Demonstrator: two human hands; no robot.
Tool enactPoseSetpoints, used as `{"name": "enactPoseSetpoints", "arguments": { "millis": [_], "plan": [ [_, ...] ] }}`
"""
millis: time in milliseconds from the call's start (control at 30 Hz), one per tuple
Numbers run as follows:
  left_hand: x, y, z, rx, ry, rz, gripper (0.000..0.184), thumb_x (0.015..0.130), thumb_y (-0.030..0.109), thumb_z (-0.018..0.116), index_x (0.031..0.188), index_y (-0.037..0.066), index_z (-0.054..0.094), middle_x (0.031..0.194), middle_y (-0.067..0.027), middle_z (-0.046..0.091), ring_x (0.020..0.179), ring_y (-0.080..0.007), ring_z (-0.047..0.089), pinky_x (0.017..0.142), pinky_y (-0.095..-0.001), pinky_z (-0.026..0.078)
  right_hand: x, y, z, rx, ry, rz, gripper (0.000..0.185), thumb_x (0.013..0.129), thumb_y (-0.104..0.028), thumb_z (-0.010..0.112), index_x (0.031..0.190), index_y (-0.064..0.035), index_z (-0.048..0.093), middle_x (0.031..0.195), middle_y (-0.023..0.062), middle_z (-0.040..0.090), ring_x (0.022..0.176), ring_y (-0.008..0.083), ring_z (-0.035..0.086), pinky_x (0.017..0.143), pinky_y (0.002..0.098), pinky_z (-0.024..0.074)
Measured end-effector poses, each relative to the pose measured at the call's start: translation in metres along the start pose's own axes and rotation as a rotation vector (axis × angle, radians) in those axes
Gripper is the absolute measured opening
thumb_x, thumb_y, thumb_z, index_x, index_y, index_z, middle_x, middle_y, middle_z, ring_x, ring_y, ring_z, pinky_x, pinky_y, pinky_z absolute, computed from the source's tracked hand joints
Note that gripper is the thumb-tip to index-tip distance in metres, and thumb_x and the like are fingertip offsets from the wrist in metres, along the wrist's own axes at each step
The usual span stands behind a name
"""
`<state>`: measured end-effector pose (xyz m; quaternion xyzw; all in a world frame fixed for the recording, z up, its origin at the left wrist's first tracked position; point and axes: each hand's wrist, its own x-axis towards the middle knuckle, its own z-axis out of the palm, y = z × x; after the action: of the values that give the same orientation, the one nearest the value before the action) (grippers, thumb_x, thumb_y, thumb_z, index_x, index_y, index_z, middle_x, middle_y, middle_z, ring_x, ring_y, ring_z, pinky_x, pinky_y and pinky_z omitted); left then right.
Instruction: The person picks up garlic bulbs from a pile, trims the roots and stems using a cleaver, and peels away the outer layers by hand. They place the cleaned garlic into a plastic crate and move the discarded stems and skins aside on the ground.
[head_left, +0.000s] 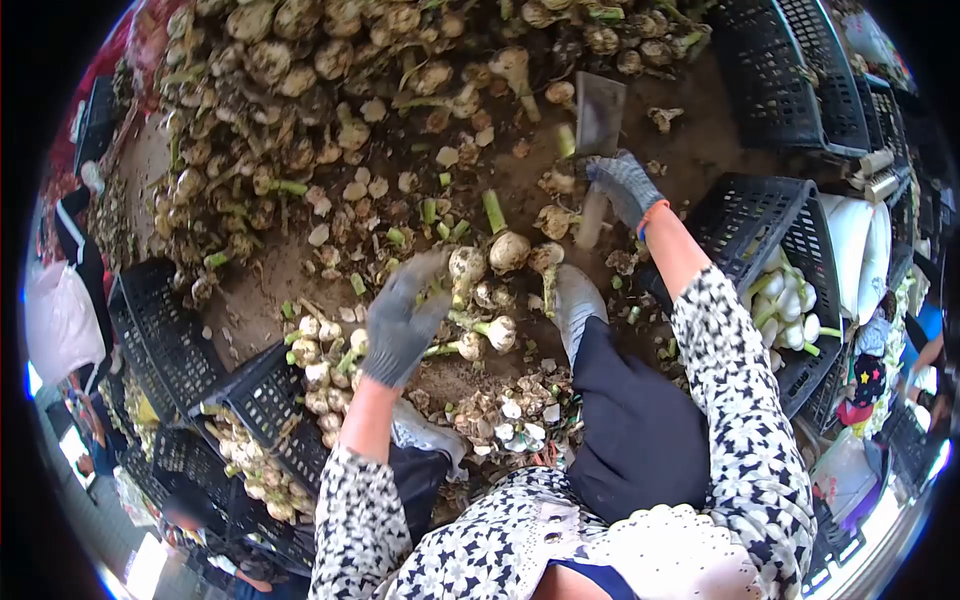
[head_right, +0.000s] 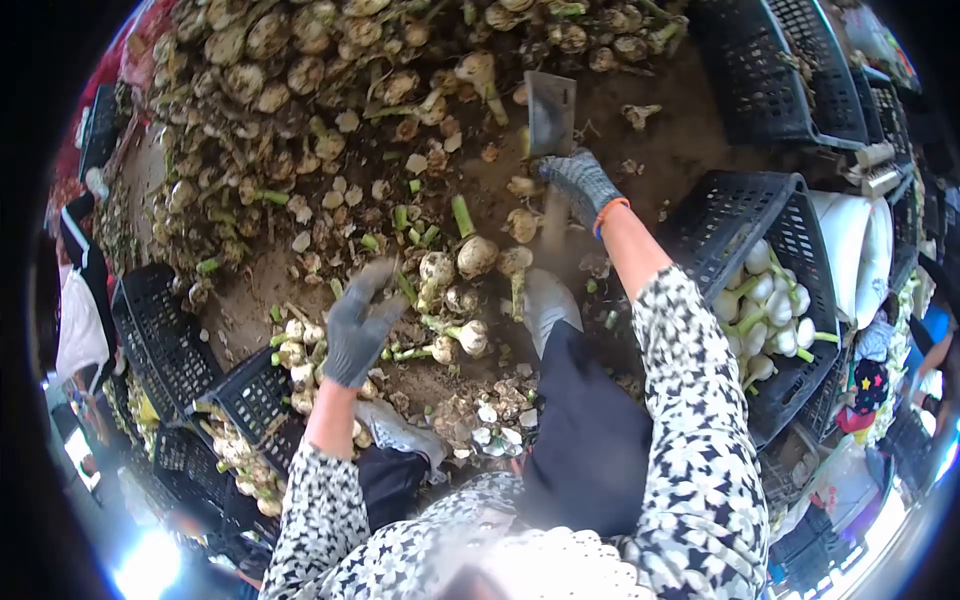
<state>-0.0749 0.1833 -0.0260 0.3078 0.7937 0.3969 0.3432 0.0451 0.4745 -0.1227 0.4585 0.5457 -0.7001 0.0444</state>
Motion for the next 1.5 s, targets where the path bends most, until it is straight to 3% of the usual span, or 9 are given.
{"name": "enactPoseSetpoints", "arguments": {
  "millis": [167,200,367,500,700,1167,1233,1367,1500],
  "plan": [
    [0.04,0.035,0.01,0.33,-0.031,0.288,0.078,0.054,0.029,0.071,0.122,0.013,0.036,0.126,-0.0141,0.034,0.119,-0.0305,0.028,0.099,-0.0382,0.02,-0.065,-0.017,0.07,0.648,-0.584,0.279,0.022,0.075,-0.013,0.057,0.093,0.0,0.058,0.085,0.0055,0.06,0.065,0.0127,0.055,0.067,0.0273,0.0457],
    [0.042,0.025,0.013,0.517,-0.046,0.368,0.085,0.052,0.049,0.068,0.121,0.009,0.038,0.121,-0.0115,0.041,0.114,-0.0314,0.036,0.099,-0.0353,0.021,-0.069,-0.013,0.076,0.626,-0.643,0.279,0.022,0.075,-0.014,0.058,0.092,0.0001,0.058,0.085,0.0057,0.06,0.066,0.0128,0.055,0.068,0.0267,0.0455],
    [0.024,0.021,0.007,0.18,-0.176,0.103,0.07,0.054,0.034,0.073,0.113,0.007,0.045,0.102,-0.0107,0.053,0.095,-0.0223,0.051,0.086,-0.0327,0.039,-0.084,-0.022,0.089,0.685,-0.754,0.37,0.024,0.075,-0.015,0.059,0.093,0.0004,0.058,0.084,0.0063,0.061,0.068,0.0126,0.055,0.067,0.0253,0.0454],
    [0.012,-0.001,0.016,-0.845,0.045,-0.263,0.052,0.058,0.014,0.071,0.102,0.004,0.045,0.089,-0.0055,0.054,0.077,-0.0113,0.053,0.067,-0.0234,0.047,-0.095,-0.037,0.092,0.136,-0.377,0.055,0.018,0.075,-0.016,0.057,0.082,-0.0004,0.062,0.077,0.0059,0.062,0.067,0.0128,0.058,0.06,0.0253,0.047],
    [0.0,-0.014,0.032,-0.656,0.127,-0.253,0.046,0.066,0.007,0.066,0.106,0.003,0.043,0.093,-0.0059,0.053,0.083,-0.0125,0.052,0.073,-0.0245,0.045,-0.118,-0.03,0.112,-1.199,-0.116,-0.88,0.017,0.066,-0.027,0.058,0.077,-0.0139,0.061,0.068,0.0063,0.058,0.062,0.0239,0.057,0.054,0.0361,0.0444],
    [0.0,-0.004,0.048,-0.812,0.293,-0.23,0.038,0.066,0.01,0.066,0.099,0.001,0.049,0.088,-0.006,0.058,0.074,-0.0142,0.057,0.063,-0.0231,0.048,-0.085,-0.022,0.109,-1.239,-0.176,-0.921,0.021,0.063,-0.016,0.058,0.084,-0.0125,0.057,0.064,0.0078,0.057,0.06,0.0226,0.057,0.051,0.0351,0.0427],
    [-0.013,0.037,0.034,-1.01,0.22,-0.358,0.048,0.058,0.012,0.071,0.099,0.002,0.049,0.089,-0.0059,0.058,0.074,-0.0143,0.057,0.062,-0.0225,0.048,-0.068,-0.023,0.104,-1.419,-0.189,-0.414,0.018,0.07,-0.027,0.053,0.072,-0.0097,0.057,0.066,0.0083,0.058,0.059,0.0216,0.057,0.053,0.0339,0.0453],
    [-0.006,0.041,0.037,-1.139,0.333,-0.184,0.049,0.065,0.013,0.068,0.107,0.005,0.044,0.089,-0.0034,0.053,0.082,-0.0109,0.052,0.07,-0.0211,0.045,-0.055,0.013,0.089,-1.643,-0.181,-0.769,0.013,0.074,-0.013,0.046,0.071,-0.0086,0.057,0.059,0.013,0.056,0.051,0.0195,0.054,0.05,0.0341,0.0434],
    [0.007,0.023,0.045,-0.593,0.403,-0.077,0.047,0.067,0.011,0.064,0.109,0.005,0.044,0.101,-0.0083,0.049,0.088,-0.0143,0.051,0.073,-0.0236,0.045,-0.041,0.098,0.127,-0.988,-0.2,-0.798,0.017,0.076,-0.016,0.044,0.07,-0.0061,0.057,0.056,0.0115,0.054,0.051,0.0218,0.051,0.049,0.0361,0.0405]
  ]
}}
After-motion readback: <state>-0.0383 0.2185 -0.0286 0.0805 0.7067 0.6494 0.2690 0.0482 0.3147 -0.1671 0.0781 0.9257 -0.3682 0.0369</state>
